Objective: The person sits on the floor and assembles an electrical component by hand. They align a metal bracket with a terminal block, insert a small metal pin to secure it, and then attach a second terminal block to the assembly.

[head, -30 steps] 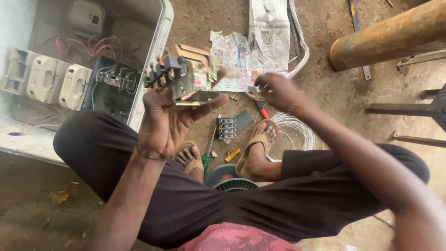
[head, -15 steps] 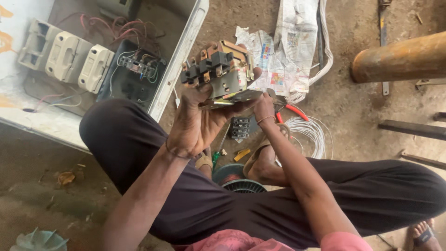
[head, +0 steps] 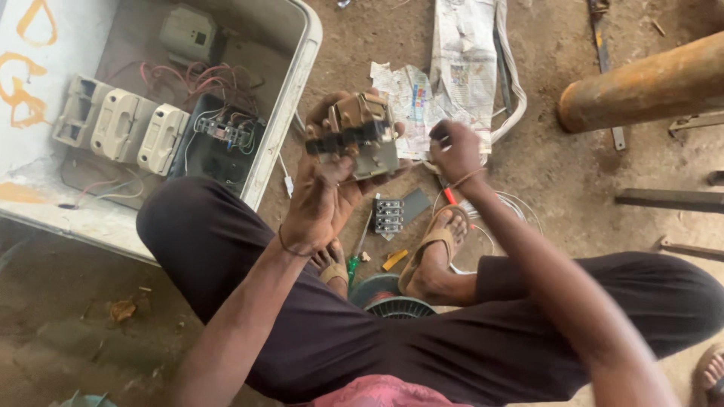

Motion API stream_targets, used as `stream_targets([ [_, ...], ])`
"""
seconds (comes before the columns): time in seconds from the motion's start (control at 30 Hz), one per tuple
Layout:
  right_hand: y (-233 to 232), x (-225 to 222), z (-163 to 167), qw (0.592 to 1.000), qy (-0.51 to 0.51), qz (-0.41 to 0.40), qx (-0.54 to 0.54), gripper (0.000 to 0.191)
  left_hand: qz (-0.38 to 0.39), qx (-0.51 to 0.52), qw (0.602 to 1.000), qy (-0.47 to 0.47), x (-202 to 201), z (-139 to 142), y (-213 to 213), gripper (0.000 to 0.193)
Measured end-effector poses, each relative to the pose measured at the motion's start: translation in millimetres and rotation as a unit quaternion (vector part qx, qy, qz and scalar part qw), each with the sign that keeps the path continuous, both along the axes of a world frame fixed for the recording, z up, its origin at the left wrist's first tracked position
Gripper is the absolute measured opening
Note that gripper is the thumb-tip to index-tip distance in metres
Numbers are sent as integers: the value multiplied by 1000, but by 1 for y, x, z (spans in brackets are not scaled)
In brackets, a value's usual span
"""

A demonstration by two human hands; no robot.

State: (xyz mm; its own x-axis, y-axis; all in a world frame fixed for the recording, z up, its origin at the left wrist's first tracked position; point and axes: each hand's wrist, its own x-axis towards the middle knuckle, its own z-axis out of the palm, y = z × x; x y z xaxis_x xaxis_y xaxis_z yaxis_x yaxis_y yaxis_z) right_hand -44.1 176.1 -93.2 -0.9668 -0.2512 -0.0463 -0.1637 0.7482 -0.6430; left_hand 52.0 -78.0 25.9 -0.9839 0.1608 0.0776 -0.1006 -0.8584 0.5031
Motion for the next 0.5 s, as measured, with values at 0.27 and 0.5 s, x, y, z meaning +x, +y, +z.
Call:
stream_targets([
  [0.27,4,34,174,972,-90,3,-215,13,47,-169,979,105,-3,-19,18,72],
  [0.5,-11,47,184,945,-205,8,-255,17,36,-225,972,64,6,-22,23,71],
])
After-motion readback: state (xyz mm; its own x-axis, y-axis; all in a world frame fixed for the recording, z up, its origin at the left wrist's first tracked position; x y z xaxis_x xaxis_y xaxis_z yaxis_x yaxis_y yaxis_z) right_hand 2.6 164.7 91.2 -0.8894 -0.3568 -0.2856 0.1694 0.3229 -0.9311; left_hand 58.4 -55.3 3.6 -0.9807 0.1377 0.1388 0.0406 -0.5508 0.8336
